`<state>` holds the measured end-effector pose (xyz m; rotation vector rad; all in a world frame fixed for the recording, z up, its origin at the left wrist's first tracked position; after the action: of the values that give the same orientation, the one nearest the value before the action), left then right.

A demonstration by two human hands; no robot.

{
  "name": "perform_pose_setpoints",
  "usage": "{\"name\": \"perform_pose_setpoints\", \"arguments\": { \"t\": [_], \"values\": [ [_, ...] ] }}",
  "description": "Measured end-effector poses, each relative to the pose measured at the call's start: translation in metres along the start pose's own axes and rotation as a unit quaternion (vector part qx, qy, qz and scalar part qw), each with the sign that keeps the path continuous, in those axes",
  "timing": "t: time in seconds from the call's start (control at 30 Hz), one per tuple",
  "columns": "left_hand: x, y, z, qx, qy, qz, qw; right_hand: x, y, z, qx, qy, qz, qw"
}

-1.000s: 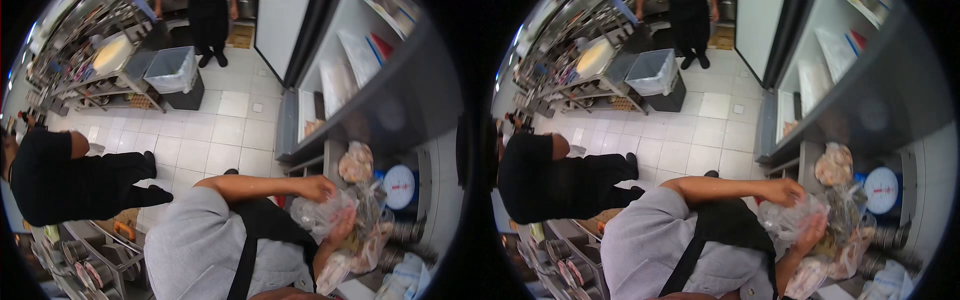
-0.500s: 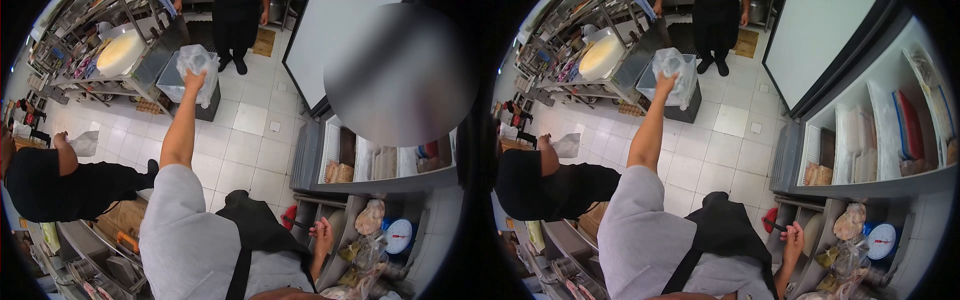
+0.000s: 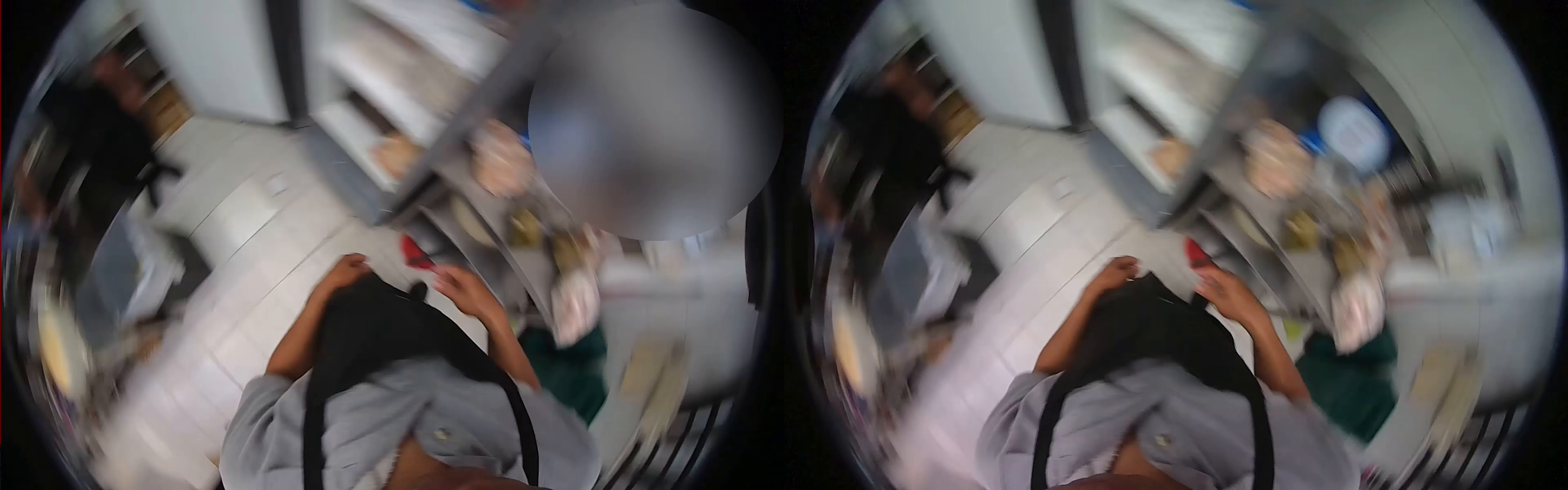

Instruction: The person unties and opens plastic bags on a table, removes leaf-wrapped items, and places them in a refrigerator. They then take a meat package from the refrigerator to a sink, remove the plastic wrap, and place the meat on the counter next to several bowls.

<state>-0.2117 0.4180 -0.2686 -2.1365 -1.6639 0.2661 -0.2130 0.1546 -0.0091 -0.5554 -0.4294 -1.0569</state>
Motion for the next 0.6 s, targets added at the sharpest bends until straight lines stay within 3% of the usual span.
{"name": "perform_pose_setpoints", "arguments": {
  "t": [0.03,0.1,0.3,0.33,0.4,0.5,0.53,0.6],
  "values": [
    [0.000,-0.010,-0.052,0.043,-0.025,0.053,0.997,0.007,-0.007,-0.016,-0.015,0.010,-0.010,1.000],
    [-0.011,0.001,-0.101,0.045,-0.010,0.070,0.996,0.035,-0.025,-0.028,-0.063,0.040,-0.046,0.996],
    [-0.089,0.038,-0.268,-0.131,-0.048,0.119,0.983,0.123,-0.035,-0.087,-0.080,0.144,-0.132,0.977],
    [-0.110,0.047,-0.289,-0.153,-0.077,0.124,0.977,0.145,-0.034,-0.088,-0.103,0.099,-0.176,0.974],
    [-0.153,0.075,-0.324,-0.234,-0.026,0.101,0.967,0.184,-0.024,-0.114,-0.071,0.113,-0.284,0.950],
    [-0.235,0.118,-0.368,-0.386,0.045,-0.044,0.920,0.235,0.005,-0.155,-0.056,0.128,-0.384,0.913],
    [-0.257,0.138,-0.372,-0.436,0.078,-0.099,0.891,0.250,0.018,-0.161,-0.026,0.063,-0.398,0.915],
    [-0.277,0.180,-0.366,-0.423,0.186,-0.098,0.881,0.263,0.042,-0.173,0.029,-0.088,-0.419,0.903]
  ]
}}
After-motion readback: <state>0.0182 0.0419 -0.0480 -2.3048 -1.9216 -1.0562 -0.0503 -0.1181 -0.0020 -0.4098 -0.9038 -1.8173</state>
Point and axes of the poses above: each hand's wrist, its own y-axis towards the middle knuckle, its own x-axis out of the back of the hand, z = x × y, the point moved 1 cm from there along y, towards the middle knuckle, and after that the axes turned 5 degrees about -z, right-handed, at the moved point
